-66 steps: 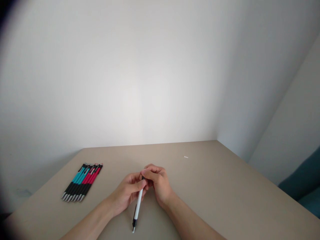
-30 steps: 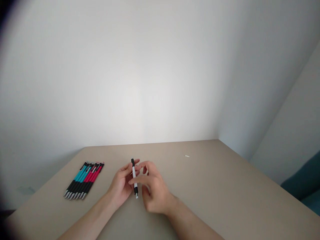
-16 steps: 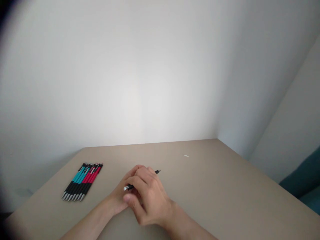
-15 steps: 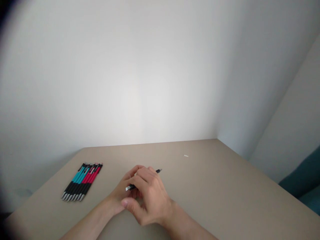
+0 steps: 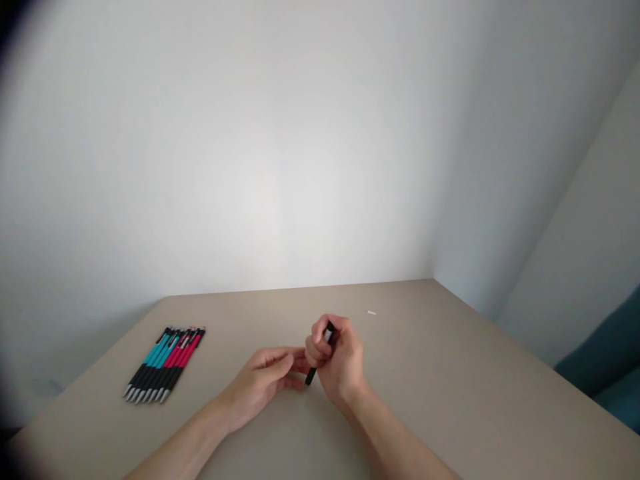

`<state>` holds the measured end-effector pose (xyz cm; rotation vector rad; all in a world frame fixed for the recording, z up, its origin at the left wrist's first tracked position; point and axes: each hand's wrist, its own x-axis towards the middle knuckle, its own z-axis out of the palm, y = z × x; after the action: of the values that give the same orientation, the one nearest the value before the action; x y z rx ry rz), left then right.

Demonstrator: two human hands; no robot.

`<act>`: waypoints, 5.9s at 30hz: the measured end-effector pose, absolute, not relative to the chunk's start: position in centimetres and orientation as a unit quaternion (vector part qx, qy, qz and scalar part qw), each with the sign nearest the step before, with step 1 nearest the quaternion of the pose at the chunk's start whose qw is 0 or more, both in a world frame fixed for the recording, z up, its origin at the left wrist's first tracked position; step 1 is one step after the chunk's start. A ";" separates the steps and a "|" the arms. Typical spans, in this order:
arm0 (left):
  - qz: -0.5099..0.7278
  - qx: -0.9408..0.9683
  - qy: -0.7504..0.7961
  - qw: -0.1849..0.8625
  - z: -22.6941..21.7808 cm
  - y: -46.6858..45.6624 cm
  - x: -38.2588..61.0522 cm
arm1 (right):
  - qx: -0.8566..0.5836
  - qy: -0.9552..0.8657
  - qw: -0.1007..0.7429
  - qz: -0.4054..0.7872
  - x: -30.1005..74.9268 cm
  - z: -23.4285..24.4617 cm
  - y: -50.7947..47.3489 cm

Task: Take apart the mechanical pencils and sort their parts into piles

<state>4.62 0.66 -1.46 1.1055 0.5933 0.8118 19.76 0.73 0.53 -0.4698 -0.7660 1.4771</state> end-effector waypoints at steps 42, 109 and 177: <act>0.367 0.488 0.311 0.728 -3.0 1.3 4.8 | -0.780 -0.592 0.199 -0.035 37.4 -5.4 18.4; 0.069 0.576 0.814 0.034 0.9 2.8 -5.3 | -0.446 -0.612 0.464 0.459 20.1 -3.7 4.3; 0.162 0.420 0.890 -0.071 -1.4 4.3 -9.1 | -0.490 -0.633 0.418 0.429 20.2 -3.8 4.6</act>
<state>-9.11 4.33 -1.42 1.3824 2.9295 0.5323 20.20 4.59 -3.81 -1.2304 -1.5879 1.0775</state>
